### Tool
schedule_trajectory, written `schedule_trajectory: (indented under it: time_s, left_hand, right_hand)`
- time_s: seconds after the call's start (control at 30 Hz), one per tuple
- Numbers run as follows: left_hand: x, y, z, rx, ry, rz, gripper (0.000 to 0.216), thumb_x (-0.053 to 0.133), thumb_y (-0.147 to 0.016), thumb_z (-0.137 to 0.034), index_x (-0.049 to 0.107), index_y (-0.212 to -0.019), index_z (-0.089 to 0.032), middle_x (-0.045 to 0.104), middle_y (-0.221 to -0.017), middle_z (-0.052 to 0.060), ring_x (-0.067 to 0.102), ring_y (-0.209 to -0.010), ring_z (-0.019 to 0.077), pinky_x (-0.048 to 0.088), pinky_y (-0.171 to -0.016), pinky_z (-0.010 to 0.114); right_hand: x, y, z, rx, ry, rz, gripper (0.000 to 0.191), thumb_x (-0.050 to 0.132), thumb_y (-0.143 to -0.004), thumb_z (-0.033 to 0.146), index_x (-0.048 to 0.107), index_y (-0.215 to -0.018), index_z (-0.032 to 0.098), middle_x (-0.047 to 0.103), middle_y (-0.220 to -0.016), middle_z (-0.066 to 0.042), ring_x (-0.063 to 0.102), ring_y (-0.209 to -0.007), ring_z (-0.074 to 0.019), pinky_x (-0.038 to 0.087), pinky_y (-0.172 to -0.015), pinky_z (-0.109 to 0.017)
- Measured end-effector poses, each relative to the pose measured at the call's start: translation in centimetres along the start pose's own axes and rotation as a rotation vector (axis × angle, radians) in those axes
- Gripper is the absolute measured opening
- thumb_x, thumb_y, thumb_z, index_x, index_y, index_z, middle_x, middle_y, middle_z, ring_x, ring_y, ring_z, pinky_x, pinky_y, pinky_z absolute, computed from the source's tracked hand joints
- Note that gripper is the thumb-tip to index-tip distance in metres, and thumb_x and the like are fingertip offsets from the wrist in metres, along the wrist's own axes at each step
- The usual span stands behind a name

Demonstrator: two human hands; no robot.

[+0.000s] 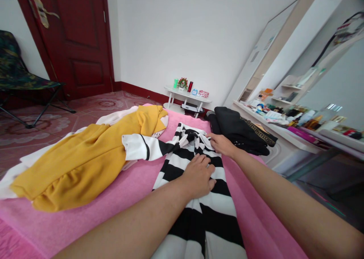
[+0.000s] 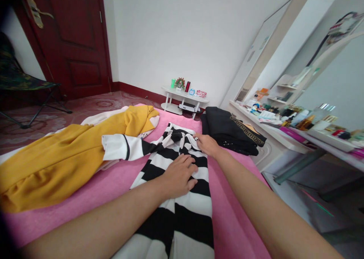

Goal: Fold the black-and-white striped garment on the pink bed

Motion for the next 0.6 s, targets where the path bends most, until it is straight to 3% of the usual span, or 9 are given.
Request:
schedule_trajectory:
  time_s: [0.1, 0.27, 0.4, 0.5, 0.6]
  left_hand:
    - [0.0, 0.0, 0.0, -0.004, 0.003, -0.003, 0.031, 0.058, -0.081, -0.039, 0.061, -0.104, -0.018, 0.055, -0.115, 0.009, 0.044, -0.116, 0.0262, 0.029, -0.108, 0.045]
    - [-0.1, 0.0, 0.1, -0.009, -0.002, 0.005, 0.032, 0.056, -0.082, -0.040, 0.061, -0.104, -0.017, 0.054, -0.116, 0.009, 0.043, -0.117, 0.0260, 0.029, -0.109, 0.044]
    - [-0.1, 0.0, 0.0, -0.012, -0.001, 0.015, 0.032, 0.056, -0.083, -0.040, 0.061, -0.105, -0.017, 0.054, -0.117, 0.009, 0.043, -0.118, 0.0260, 0.028, -0.109, 0.044]
    - [-0.1, 0.1, 0.0, -0.017, 0.011, 0.017, 0.032, 0.056, -0.082, -0.040, 0.060, -0.106, -0.018, 0.054, -0.118, 0.008, 0.043, -0.119, 0.0258, 0.027, -0.109, 0.044]
    - [0.0, 0.1, 0.0, -0.021, 0.013, 0.023, 0.032, 0.055, -0.083, -0.039, 0.060, -0.106, -0.018, 0.054, -0.119, 0.009, 0.041, -0.121, 0.0262, 0.025, -0.110, 0.045]
  right_hand:
    - [0.4, -0.5, -1.1, 0.107, -0.092, 0.095, 0.035, 0.036, -0.080, 0.009, 0.066, -0.097, 0.017, 0.064, -0.058, 0.002, 0.059, -0.048, -0.0115, 0.043, -0.056, -0.019]
    - [0.9, -0.5, -1.5, 0.225, -0.117, 0.269, 0.029, 0.056, -0.063, 0.001, 0.065, -0.086, 0.015, 0.069, -0.077, 0.000, 0.063, -0.053, -0.0120, 0.044, -0.049, -0.017]
    - [0.1, -0.8, -1.5, 0.287, -0.081, 0.345, 0.022, 0.074, -0.057, 0.010, 0.063, -0.075, 0.013, 0.063, -0.057, 0.001, 0.060, -0.049, -0.0135, 0.045, -0.048, -0.019]
    - [-1.7, -1.6, -2.5, 0.432, -0.053, 0.219, 0.026, 0.078, -0.062, 0.032, 0.064, -0.075, 0.014, 0.061, -0.052, -0.002, 0.059, -0.048, -0.0158, 0.046, -0.048, -0.023]
    - [-3.6, -2.0, -3.3, 0.544, 0.091, -0.154, 0.033, 0.075, -0.063, 0.043, 0.066, -0.080, 0.016, 0.065, -0.066, -0.006, 0.064, -0.064, -0.0208, 0.046, -0.056, -0.026]
Point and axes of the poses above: each hand's wrist, its own y-axis away from the middle knuckle, its own x-axis out of the palm, z = x × y, the point moved 3 cm from there along -y, towards the middle knuckle
